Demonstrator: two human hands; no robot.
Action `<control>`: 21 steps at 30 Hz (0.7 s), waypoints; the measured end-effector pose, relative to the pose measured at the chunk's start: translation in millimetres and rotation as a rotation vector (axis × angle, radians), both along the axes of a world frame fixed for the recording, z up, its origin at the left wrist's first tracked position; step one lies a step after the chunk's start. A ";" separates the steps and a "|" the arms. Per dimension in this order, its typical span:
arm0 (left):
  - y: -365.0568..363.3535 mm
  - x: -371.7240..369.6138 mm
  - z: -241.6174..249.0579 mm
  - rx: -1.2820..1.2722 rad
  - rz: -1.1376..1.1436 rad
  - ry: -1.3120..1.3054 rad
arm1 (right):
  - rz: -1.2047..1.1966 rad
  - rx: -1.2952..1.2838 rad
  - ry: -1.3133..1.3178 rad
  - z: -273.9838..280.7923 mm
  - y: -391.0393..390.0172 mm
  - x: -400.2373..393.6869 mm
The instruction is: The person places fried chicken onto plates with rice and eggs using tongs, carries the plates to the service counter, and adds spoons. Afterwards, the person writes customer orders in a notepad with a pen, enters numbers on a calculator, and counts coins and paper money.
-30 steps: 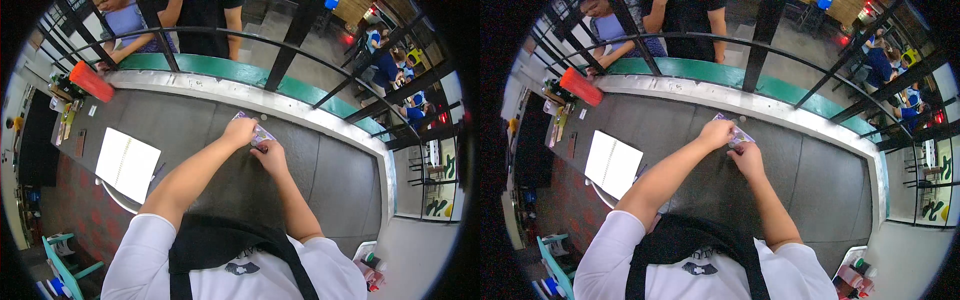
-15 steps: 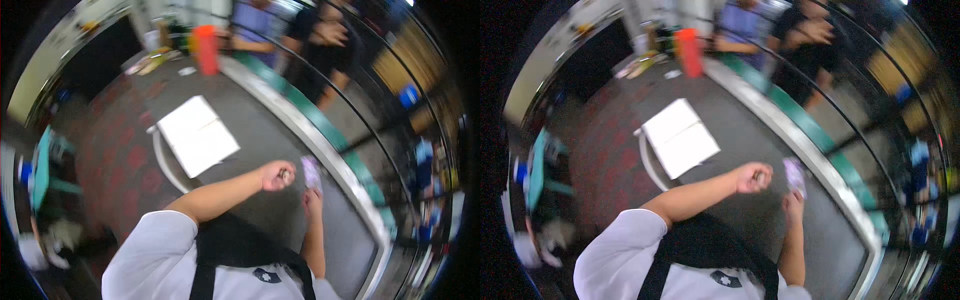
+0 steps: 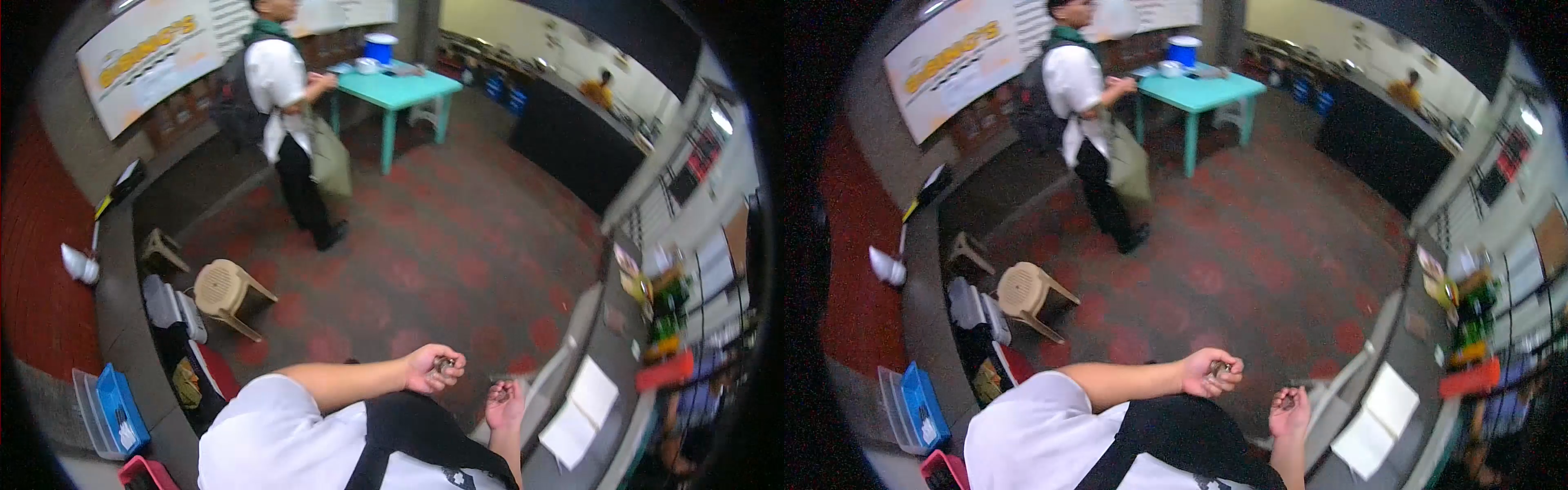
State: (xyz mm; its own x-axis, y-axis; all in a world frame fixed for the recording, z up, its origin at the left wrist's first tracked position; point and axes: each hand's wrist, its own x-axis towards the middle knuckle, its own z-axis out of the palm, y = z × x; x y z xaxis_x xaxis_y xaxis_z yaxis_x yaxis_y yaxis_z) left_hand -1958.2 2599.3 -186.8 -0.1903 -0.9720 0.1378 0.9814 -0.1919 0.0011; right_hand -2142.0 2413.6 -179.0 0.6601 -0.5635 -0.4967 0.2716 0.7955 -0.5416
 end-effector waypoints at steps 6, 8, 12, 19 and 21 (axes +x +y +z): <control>171.8 133.1 -16.5 0.048 0.506 0.059 | 0.854 0.596 -0.263 -18.2 115.0 236.6; 217.5 155.5 -13.1 0.119 0.688 0.086 | 0.967 0.541 -0.295 5.5 156.7 290.6; 283.9 188.8 -27.3 0.158 0.921 0.195 | 0.909 0.246 0.211 -5.7 236.9 384.1; 338.5 253.6 -85.6 0.267 1.210 0.331 | 1.207 0.151 0.322 -15.9 310.0 510.4; 352.7 283.0 -86.0 0.400 1.292 0.363 | 1.329 0.368 0.368 -51.8 316.4 558.6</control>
State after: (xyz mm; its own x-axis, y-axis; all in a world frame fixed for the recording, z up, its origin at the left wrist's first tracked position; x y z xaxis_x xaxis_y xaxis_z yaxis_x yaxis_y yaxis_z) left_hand -1675.2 2952.0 -272.8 0.8440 -0.4154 -0.3392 0.3963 0.9092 -0.1274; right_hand -1583.5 2730.0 -230.7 0.3903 0.5583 -0.7321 -0.8832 0.4516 -0.1264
